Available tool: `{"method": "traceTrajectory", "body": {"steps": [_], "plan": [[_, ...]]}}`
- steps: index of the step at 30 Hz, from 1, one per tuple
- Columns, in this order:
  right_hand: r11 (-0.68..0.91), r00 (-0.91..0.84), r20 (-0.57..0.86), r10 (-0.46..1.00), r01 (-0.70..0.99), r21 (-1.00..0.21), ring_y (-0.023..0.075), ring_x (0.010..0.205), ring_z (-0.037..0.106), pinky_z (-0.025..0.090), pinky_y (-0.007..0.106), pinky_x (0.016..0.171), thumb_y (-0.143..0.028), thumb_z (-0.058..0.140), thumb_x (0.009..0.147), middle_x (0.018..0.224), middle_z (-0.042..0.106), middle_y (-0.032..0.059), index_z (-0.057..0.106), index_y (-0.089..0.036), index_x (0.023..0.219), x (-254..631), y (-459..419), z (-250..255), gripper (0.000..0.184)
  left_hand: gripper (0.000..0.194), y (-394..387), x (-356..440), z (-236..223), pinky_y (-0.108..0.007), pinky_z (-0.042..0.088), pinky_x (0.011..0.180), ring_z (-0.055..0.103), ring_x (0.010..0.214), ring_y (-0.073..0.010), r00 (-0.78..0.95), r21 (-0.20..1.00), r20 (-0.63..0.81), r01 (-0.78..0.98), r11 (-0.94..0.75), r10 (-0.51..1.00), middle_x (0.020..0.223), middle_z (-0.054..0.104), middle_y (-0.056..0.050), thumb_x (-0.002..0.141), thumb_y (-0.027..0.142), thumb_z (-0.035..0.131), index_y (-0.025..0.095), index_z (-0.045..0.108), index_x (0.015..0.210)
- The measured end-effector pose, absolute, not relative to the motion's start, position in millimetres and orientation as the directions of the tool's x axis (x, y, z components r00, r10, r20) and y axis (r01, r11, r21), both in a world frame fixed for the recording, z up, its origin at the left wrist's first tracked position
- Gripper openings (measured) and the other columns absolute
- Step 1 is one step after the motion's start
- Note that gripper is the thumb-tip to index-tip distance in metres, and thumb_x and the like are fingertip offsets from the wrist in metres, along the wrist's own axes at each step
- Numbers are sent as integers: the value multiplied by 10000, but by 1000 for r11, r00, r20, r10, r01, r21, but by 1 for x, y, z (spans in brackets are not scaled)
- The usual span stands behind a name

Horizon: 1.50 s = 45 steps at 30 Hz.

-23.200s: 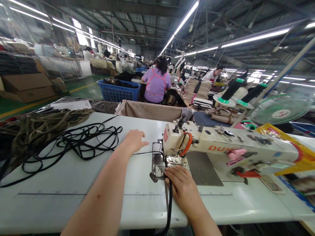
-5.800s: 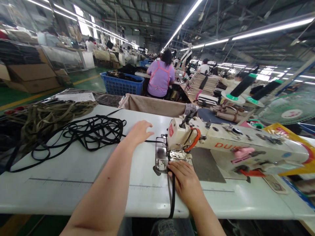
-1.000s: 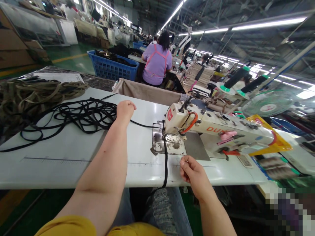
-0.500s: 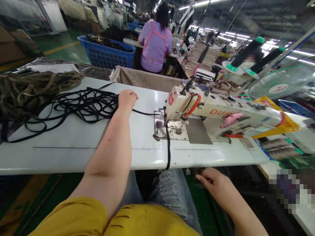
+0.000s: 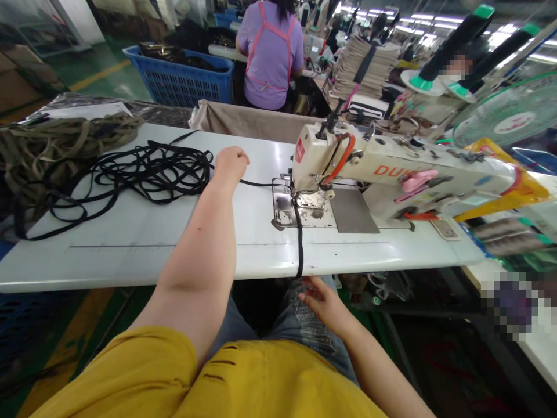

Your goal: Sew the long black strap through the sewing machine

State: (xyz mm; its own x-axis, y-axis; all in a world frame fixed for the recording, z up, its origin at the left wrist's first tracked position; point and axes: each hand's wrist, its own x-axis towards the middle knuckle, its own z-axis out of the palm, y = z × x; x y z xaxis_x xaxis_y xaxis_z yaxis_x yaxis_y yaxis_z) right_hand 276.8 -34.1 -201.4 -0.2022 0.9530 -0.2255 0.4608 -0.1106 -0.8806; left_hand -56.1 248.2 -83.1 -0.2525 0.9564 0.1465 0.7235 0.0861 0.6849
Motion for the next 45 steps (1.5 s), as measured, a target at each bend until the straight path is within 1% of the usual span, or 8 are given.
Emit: {"method": "traceTrajectory", "body": {"steps": [6, 13, 25, 29, 33, 35, 40, 45], "plan": [[-147, -145, -239, 960, 465, -873, 249, 887, 739, 621, 401, 877, -469, 788, 861, 1001, 795, 78, 788, -218, 1018, 258, -25, -221, 296, 264, 250, -55, -85, -349, 497, 993, 672, 1052, -257, -216, 666, 142, 743, 68, 966, 1024, 778, -91, 825, 119, 537, 181, 780, 906], [-169, -79, -225, 971, 437, -883, 252, 857, 724, 582, 371, 861, -548, 734, 886, 841, 783, 59, 790, -242, 809, 253, -26, -219, 320, 287, 256, -56, -91, -351, 495, 1005, 676, 1075, -265, -186, 659, 146, 751, 45, 972, 1030, 782, -104, 822, 110, 532, 177, 795, 915], [-309, 39, -320, 947, 387, -869, 195, 635, 618, 518, 316, 626, -739, 755, 802, 685, 693, 32, 776, -214, 826, 277, -53, -215, 526, 299, 256, -55, -96, -359, 486, 1052, 680, 1095, -283, -119, 636, 126, 771, 12, 985, 1026, 785, -109, 828, 152, 561, 168, 825, 966], [-298, 74, -293, 953, 378, -876, 201, 680, 613, 522, 322, 660, -716, 754, 822, 717, 677, 29, 737, -218, 828, 282, -58, -207, 498, 304, 256, -54, -97, -350, 493, 1034, 685, 1096, -282, -107, 624, 139, 781, -3, 984, 1011, 786, -113, 818, 133, 549, 172, 829, 929], [-269, 67, -262, 963, 326, -906, 239, 882, 690, 581, 363, 830, -687, 810, 791, 1011, 755, 77, 751, -234, 992, 271, -52, -202, 500, 314, 257, -54, -100, -348, 489, 1047, 690, 1112, -278, -84, 611, 148, 791, -25, 985, 1031, 790, -116, 812, 120, 540, 176, 828, 925], [-264, 39, -264, 964, 291, -919, 241, 907, 701, 591, 368, 840, -688, 820, 790, 1094, 758, 86, 752, -243, 1102, 263, -47, -200, 548, 326, 257, -54, -101, -342, 490, 1053, 693, 1115, -275, -76, 607, 144, 794, -27, 987, 1043, 793, -113, 802, 112, 537, 177, 830, 929], [-282, -49, -301, 952, 235, -930, 224, 794, 683, 562, 335, 728, -707, 804, 829, 844, 743, 47, 768, -229, 1072, 250, -39, -191, 537, 356, 259, -54, -101, -323, 497, 1060, 700, 1103, -261, -47, 594, 132, 803, -41, 990, 1040, 801, -102, 793, 94, 526, 176, 835, 948], [-313, -119, -340, 933, 200, -928, 190, 752, 676, 530, 300, 687, -728, 802, 836, 924, 770, 67, 762, -215, 1015, 245, -41, -180, 544, 348, 262, -55, -103, -340, 505, 1067, 711, 1115, -283, -34, 593, 130, 804, -50, 991, 1049, 805, -111, 789, 110, 546, 181, 845, 950]]}}
